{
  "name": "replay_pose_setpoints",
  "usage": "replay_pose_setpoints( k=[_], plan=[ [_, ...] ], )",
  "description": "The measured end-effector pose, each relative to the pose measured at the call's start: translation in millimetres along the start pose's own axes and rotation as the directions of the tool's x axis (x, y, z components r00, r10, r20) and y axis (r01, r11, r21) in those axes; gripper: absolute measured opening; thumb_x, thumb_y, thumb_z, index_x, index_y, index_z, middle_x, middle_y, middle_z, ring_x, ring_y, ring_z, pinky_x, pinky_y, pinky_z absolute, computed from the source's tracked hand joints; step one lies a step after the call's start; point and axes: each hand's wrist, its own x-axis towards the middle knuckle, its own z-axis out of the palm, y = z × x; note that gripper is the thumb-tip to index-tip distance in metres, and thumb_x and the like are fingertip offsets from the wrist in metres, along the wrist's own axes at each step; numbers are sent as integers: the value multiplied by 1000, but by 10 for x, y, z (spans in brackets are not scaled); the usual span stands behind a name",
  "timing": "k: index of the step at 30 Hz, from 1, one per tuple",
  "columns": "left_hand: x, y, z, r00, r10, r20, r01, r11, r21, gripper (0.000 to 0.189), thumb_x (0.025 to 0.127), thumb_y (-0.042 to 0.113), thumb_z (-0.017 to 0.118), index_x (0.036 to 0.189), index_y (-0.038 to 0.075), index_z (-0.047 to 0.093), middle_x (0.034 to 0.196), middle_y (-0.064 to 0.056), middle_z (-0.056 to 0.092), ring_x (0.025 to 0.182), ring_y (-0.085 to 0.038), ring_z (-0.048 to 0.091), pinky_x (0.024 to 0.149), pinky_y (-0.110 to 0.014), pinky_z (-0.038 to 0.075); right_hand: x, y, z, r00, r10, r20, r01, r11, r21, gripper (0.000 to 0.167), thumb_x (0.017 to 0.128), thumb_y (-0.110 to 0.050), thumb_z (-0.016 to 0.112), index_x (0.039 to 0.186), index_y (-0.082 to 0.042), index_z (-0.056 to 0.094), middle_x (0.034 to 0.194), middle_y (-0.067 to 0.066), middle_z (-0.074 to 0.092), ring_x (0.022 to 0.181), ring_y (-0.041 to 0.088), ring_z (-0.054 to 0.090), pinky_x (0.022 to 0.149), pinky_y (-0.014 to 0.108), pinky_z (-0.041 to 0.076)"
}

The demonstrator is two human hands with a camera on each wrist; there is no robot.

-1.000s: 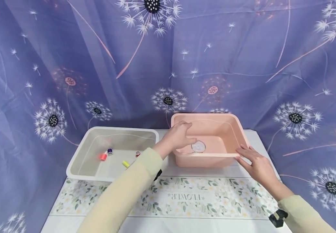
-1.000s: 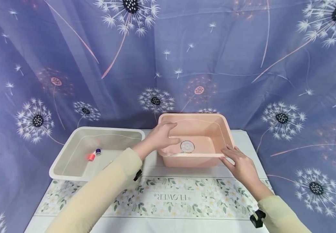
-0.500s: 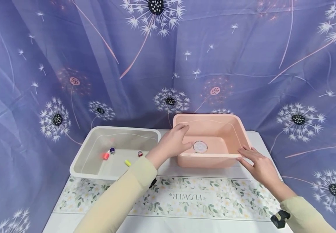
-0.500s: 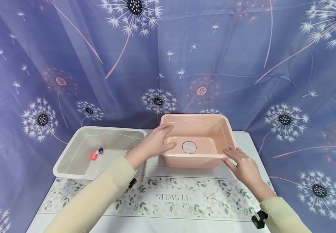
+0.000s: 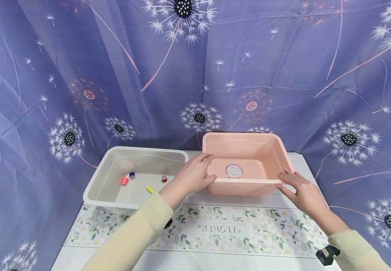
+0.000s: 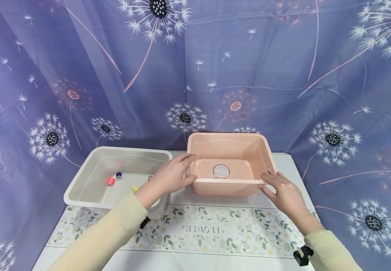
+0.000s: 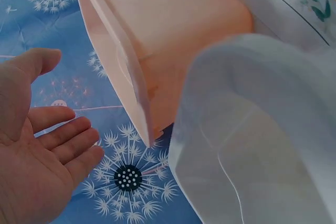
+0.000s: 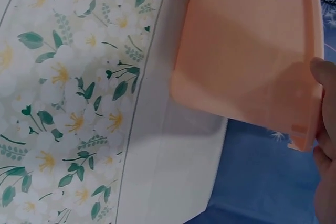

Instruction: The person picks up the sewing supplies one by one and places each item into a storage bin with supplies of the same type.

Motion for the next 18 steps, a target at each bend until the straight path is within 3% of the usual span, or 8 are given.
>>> replay_pose_setpoints(
  k=[8,18],
  plan=[
    [-164,-62,-32,998,56,-41,-52,995,91,69,98,32,75,157,3,51,157,-19,54,143,-40,54,122,-51,45,30,-65,-129,998,19,61,-18,1000,-13,53,89,-25,87,133,1,73,134,21,72,128,45,65,132,28,23],
    [-445,-181,-97,997,35,-64,-25,989,147,69,100,38,75,155,2,53,158,-19,53,147,-38,50,130,-51,32,12,-187,-249,989,101,107,-102,995,9,61,92,-30,85,143,-1,67,143,24,66,135,48,58,131,54,26]
  ],
)
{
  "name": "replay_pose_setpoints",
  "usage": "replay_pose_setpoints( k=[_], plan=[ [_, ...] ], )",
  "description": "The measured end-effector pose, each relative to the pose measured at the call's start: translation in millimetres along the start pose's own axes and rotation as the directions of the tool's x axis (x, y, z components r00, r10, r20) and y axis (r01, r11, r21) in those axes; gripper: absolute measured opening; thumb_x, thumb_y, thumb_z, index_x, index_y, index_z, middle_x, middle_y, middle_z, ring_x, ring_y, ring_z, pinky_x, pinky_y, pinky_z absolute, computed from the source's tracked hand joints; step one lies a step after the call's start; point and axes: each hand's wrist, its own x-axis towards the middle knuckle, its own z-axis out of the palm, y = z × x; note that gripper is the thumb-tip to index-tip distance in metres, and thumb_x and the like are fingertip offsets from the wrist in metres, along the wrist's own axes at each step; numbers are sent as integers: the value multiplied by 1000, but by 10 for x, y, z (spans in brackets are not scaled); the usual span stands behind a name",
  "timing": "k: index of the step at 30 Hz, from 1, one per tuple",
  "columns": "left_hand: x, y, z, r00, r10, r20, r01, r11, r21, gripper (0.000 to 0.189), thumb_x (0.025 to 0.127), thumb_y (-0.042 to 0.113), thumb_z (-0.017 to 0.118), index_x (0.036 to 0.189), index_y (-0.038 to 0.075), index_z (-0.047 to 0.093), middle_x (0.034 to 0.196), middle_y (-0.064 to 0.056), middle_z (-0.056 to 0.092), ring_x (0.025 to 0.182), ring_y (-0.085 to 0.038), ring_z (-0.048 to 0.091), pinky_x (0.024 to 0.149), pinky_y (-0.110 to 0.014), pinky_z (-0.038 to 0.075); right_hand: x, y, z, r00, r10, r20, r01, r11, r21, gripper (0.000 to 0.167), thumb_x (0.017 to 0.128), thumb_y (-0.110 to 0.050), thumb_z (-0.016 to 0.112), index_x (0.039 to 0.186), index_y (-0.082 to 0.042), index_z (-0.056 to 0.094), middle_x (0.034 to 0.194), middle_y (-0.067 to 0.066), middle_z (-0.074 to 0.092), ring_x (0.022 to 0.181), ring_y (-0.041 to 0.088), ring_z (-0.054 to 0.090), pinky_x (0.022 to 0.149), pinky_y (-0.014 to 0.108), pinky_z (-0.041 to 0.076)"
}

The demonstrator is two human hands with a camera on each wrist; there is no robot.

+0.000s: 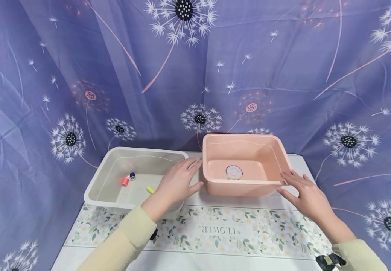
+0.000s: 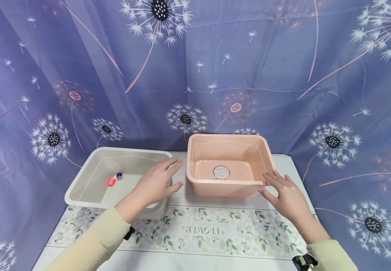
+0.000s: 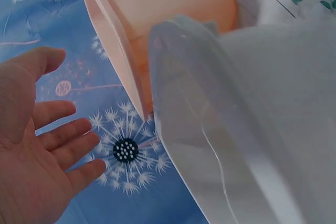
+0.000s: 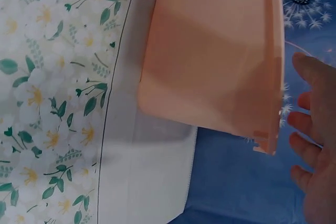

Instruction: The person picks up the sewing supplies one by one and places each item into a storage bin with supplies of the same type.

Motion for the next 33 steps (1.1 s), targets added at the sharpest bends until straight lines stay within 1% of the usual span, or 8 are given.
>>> replay_pose_setpoints(
  k=[4,8,12,18,21,24,28,33],
  plan=[
    [-145,-89,-4,999,-26,-21,27,1000,9,69,99,39,76,155,4,55,159,-19,53,148,-40,49,128,-51,35,-39,-40,-25,1000,24,-6,-23,1000,17,63,92,-32,85,144,-2,66,143,25,65,137,49,57,128,62,28],
    [-290,-186,4,997,-28,-78,28,1000,2,69,96,38,80,152,3,58,157,-20,55,145,-41,53,127,-54,37,-75,-66,-45,999,41,-6,-40,999,29,65,93,-33,85,146,-3,64,146,26,63,138,50,55,128,63,27],
    [-432,-296,-5,991,-27,-128,29,1000,7,69,94,35,82,150,2,59,154,-20,57,141,-41,56,124,-59,39,-109,-72,-73,998,50,23,-51,998,33,68,94,-34,84,150,-4,61,151,27,58,141,51,52,130,63,23],
    [-645,-455,-48,989,-80,-122,85,996,35,68,96,36,79,151,2,57,151,-23,58,140,-43,56,123,-59,40,-194,-50,-104,996,69,64,-70,997,16,73,95,-37,82,154,-3,56,155,30,52,146,53,45,133,61,12],
    [-750,-527,-62,985,-103,-141,109,994,32,68,95,35,80,151,1,58,150,-23,59,138,-45,58,120,-60,43,-237,-36,-96,995,78,68,-78,997,5,75,95,-38,82,156,-4,54,156,30,51,147,53,43,134,60,9],
    [-846,-603,-60,979,-121,-161,127,991,28,68,94,34,81,149,0,59,148,-24,60,136,-46,59,119,-61,44,-276,-33,-94,993,96,71,-95,995,-4,76,95,-39,81,158,-7,52,157,29,50,148,53,42,133,63,9],
    [-965,-704,-64,973,-164,-164,171,985,31,69,94,34,81,150,2,59,149,-24,59,134,-49,59,118,-65,44,-315,-38,-77,988,125,85,-125,992,-7,77,97,-41,79,160,-9,49,159,30,48,149,53,40,131,68,8],
    [-1107,-813,-75,964,-210,-161,218,975,32,69,94,33,81,151,2,58,150,-25,57,133,-53,58,118,-68,42,-352,-44,-56,984,154,94,-154,988,-15,77,98,-43,77,160,-7,49,160,31,45,152,53,36,130,71,6]
  ],
)
